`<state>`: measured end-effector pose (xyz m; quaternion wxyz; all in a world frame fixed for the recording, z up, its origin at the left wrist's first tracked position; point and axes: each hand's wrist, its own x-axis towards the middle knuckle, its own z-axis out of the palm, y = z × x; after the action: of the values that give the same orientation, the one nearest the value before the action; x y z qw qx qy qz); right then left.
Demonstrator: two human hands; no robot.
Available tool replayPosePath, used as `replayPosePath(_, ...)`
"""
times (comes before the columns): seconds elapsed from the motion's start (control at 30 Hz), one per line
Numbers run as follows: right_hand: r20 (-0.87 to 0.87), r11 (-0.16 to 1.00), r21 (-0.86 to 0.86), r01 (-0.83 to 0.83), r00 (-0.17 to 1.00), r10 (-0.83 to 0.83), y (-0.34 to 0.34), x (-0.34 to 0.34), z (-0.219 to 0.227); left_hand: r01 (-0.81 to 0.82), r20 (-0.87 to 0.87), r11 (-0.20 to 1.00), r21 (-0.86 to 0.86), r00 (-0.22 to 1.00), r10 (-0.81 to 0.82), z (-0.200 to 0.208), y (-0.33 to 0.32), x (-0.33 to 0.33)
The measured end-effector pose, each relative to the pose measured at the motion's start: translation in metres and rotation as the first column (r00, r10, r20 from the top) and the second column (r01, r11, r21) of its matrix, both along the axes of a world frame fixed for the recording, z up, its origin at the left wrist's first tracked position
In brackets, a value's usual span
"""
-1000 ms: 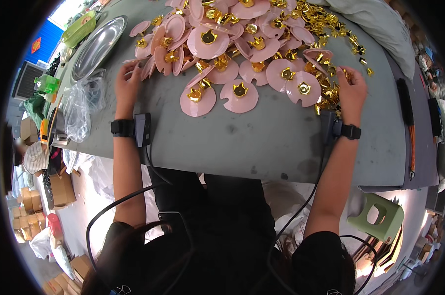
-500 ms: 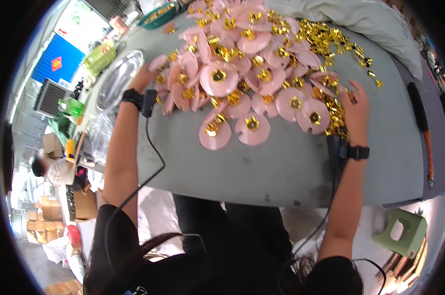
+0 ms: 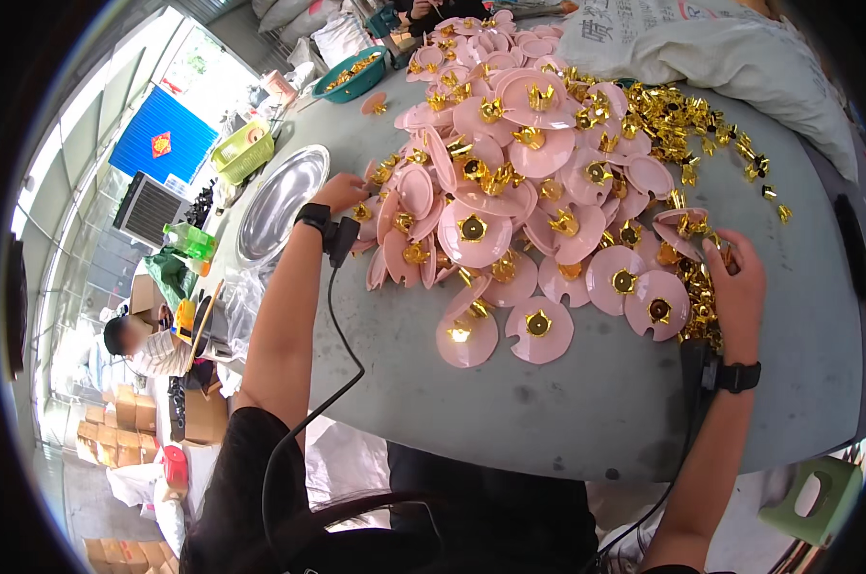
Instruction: Assembling gold-colored plastic components onto pink circular bases.
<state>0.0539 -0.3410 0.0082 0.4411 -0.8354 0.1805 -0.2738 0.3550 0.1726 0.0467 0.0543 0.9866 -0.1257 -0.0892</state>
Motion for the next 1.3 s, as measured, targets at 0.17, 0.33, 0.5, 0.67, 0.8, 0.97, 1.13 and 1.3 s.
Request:
replayPosePath(0.17, -0.083, 0.995, -0.101, 0.015, 0.996, -0.023, 0.008, -0.001, 0.01, -0.21, -0.393, 0.907, -0.365, 0.918, 0.054, 0.037, -0.028, -0.048)
replayPosePath(0.33, -0.112, 0.997, -0.08, -0.015, 0.994, 0.006, 0.015, 0.0, 0.015, -0.255, -0.292, 0.79, -0.557, 0.951, 0.101, 0.022, -0.016, -0.076)
replayPosePath(0.5, -0.054, 0.997, -0.07, -0.024, 0.998, 0.021, 0.001, -0.001, 0.002, 0.3, 0.372, 0.765, -0.57, 0.924, -0.085, 0.013, -0.049, -0.128)
replayPosePath(0.67, -0.113, 0.991, -0.129, -0.047, 0.993, 0.033, 0.005, 0.002, 0.004, 0.537, 0.513, 0.843, 0.029, 0.716, -0.474, 0.024, -0.1, -0.184)
replayPosePath(0.8, -0.001, 0.995, -0.043, -0.086, 0.996, 0.086, -0.003, 0.002, -0.005, 0.413, 0.445, 0.908, -0.073, 0.828, -0.341, 0.015, -0.087, -0.171)
replayPosePath(0.97, 0.053, 0.993, -0.009, -0.119, 0.991, 0.12, -0.003, 0.006, -0.009, 0.074, 0.235, 0.958, -0.278, 0.972, -0.007, 0.023, -0.042, -0.158)
replayPosePath(1.13, 0.035, 0.993, -0.052, -0.105, 0.994, 0.107, -0.007, 0.006, -0.011, -0.11, 0.629, 0.974, 0.197, 0.777, -0.039, 0.015, -0.03, -0.166)
replayPosePath(1.3, -0.034, 0.996, -0.029, -0.08, 0.996, 0.079, 0.0, 0.004, -0.001, 0.211, 0.64, 0.974, 0.083, 0.738, -0.215, 0.031, -0.071, -0.156)
